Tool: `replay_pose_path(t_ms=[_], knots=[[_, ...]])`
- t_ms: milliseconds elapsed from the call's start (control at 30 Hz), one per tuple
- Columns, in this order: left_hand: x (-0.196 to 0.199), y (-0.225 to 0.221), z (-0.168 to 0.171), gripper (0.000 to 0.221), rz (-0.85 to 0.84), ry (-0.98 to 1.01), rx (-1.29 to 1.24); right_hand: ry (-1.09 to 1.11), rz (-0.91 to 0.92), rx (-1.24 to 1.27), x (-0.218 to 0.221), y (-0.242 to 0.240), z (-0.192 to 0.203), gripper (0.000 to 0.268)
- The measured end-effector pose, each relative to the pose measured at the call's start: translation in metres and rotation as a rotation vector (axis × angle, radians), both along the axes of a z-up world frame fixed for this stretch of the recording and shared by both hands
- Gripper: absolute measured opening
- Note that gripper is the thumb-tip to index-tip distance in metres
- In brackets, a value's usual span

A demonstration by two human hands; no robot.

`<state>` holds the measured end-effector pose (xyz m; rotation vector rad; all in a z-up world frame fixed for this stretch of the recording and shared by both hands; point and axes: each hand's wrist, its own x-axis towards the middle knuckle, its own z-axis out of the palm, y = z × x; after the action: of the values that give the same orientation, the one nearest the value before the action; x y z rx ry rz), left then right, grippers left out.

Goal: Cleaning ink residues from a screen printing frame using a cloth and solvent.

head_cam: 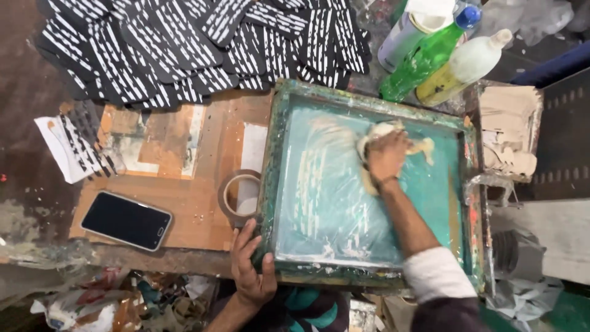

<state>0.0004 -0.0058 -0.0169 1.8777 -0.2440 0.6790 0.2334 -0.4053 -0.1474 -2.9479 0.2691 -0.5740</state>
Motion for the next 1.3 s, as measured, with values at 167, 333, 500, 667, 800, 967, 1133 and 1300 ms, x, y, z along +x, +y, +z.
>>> replay_pose_path(t_ms=[167,333,500,667,800,967,1133,1300], knots=[[0.001,-0.005,0.008,0.032,0.081,0.003,0.034,-0.01,0.028,0.109,0.047,0.118,0.019,0.068],[-0.003,-0.003,0.005,0.031,0.029,0.015,0.066,-0.03,0.283,0.053,0.035,0.168,0.033,0.048],[0.0,0.003,0.006,0.03,0.011,0.051,0.119,0.051,0.916,0.339,-0.036,0.194,0.112,0.051],[0.0,0.006,0.0,0.03,-0.007,0.075,0.094,0.477,1.152,0.285,-0.136,0.178,0.162,0.041],[0.0,0.006,0.003,0.03,-0.025,0.055,0.065,0.344,1.034,0.218,-0.132,0.087,0.171,0.037],[-0.001,0.005,0.003,0.029,-0.021,0.038,0.073,-0.006,0.398,0.116,-0.053,-0.003,0.095,0.028],[-0.004,0.005,0.004,0.029,-0.027,0.065,0.097,-0.149,0.152,0.278,0.04,0.097,0.052,0.033],[-0.005,0.003,-0.005,0.028,-0.001,0.05,0.034,-0.166,0.278,0.306,0.061,0.193,0.091,0.03]])
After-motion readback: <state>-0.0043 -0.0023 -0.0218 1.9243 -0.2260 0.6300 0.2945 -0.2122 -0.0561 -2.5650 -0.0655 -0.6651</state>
